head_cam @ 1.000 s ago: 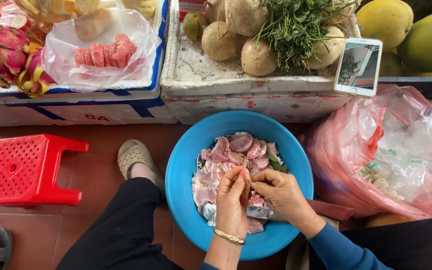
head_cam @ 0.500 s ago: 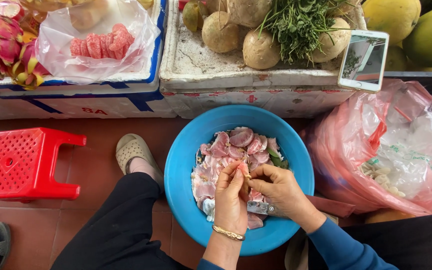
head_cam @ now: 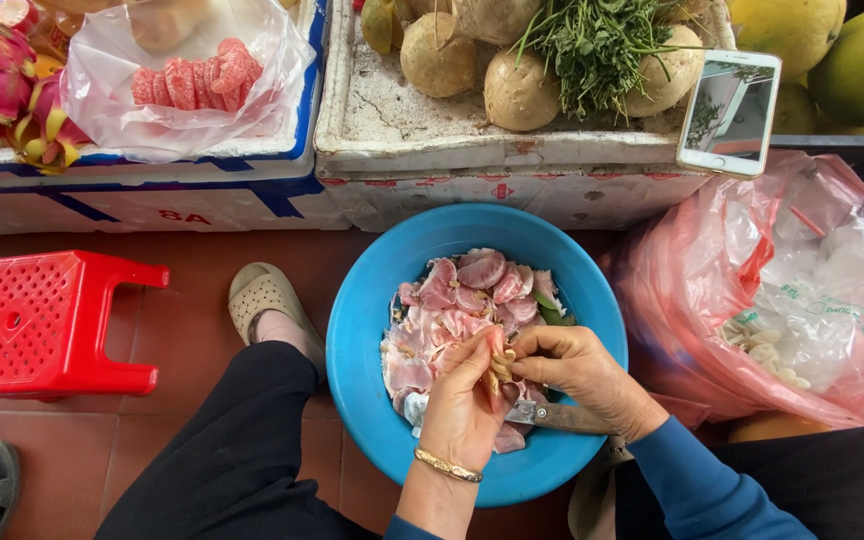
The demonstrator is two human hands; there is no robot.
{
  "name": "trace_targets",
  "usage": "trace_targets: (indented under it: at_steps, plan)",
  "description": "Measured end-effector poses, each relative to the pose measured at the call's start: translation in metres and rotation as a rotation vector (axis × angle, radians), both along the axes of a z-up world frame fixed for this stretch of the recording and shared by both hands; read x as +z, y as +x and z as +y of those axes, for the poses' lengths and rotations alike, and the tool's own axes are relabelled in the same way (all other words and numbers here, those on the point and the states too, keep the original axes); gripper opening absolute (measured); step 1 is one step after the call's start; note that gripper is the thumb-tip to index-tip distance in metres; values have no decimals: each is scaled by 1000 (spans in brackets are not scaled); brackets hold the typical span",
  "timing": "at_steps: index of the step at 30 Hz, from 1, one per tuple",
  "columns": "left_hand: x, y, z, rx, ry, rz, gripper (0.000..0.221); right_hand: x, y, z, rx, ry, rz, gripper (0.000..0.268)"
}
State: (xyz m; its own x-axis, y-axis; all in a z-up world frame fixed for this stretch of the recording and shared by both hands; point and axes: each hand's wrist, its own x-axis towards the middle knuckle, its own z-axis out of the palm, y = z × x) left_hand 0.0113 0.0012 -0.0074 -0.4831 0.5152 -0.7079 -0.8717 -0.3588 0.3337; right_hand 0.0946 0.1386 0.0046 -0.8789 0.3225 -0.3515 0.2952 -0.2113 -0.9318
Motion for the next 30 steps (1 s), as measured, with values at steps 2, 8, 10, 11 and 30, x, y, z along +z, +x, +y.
trace_targets:
  at_steps: [2, 8, 10, 11, 30]
  plan:
    - [7, -2, -1, -83, 53, -38, 18, -2, 2, 0, -12, -114, 53, 9]
    - [4, -5, -2, -25, 88, -113, 16, -2, 2, 6, 161, 157, 165, 4]
    - [-1, -7, -2, 52, 69, -75, 16, 4, 0, 3, 138, 133, 81, 3]
    - [-4, -9, -2, 129, 51, -38, 17, 7, -2, 2, 114, 110, -3, 8]
    - [5, -4, 2, 52, -157, 294, 20, -27, -6, -8, 17, -26, 0, 7]
